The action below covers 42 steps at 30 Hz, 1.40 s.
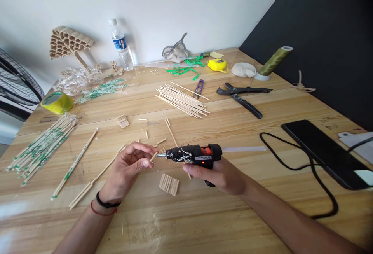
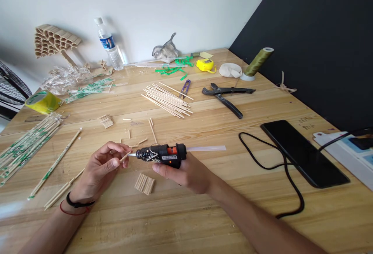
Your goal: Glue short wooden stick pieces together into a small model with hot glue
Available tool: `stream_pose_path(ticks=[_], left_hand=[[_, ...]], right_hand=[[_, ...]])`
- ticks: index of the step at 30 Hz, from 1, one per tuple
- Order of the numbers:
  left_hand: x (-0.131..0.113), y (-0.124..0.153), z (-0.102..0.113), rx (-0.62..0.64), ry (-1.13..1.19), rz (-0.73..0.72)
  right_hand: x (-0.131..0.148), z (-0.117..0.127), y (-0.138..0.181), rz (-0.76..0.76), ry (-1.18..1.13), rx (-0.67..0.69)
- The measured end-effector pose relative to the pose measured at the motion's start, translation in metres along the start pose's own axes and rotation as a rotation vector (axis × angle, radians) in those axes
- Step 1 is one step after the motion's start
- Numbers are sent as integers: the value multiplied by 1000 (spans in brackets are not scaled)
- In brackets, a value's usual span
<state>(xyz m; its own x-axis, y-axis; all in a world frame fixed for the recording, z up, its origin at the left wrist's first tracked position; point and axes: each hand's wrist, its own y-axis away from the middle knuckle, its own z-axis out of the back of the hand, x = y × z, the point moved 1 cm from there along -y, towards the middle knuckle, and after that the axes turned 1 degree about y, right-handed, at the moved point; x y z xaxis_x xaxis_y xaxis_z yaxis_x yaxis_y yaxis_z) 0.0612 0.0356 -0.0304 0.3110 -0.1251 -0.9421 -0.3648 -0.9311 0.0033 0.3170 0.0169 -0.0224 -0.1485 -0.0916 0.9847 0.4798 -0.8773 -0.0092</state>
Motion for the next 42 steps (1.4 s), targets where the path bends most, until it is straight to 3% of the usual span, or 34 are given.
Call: stream_pose_path(ticks=[22, 37, 42], left_hand=[[-3, 1, 0, -34, -8, 6], [-1, 2, 3, -30, -28, 2], [-1, 1, 5, -93, -58, 27]], right_hand=[[2, 2, 2, -104, -14, -7], [4, 2, 1, -72, -10, -3], [4, 5, 0, -36, 4, 24]])
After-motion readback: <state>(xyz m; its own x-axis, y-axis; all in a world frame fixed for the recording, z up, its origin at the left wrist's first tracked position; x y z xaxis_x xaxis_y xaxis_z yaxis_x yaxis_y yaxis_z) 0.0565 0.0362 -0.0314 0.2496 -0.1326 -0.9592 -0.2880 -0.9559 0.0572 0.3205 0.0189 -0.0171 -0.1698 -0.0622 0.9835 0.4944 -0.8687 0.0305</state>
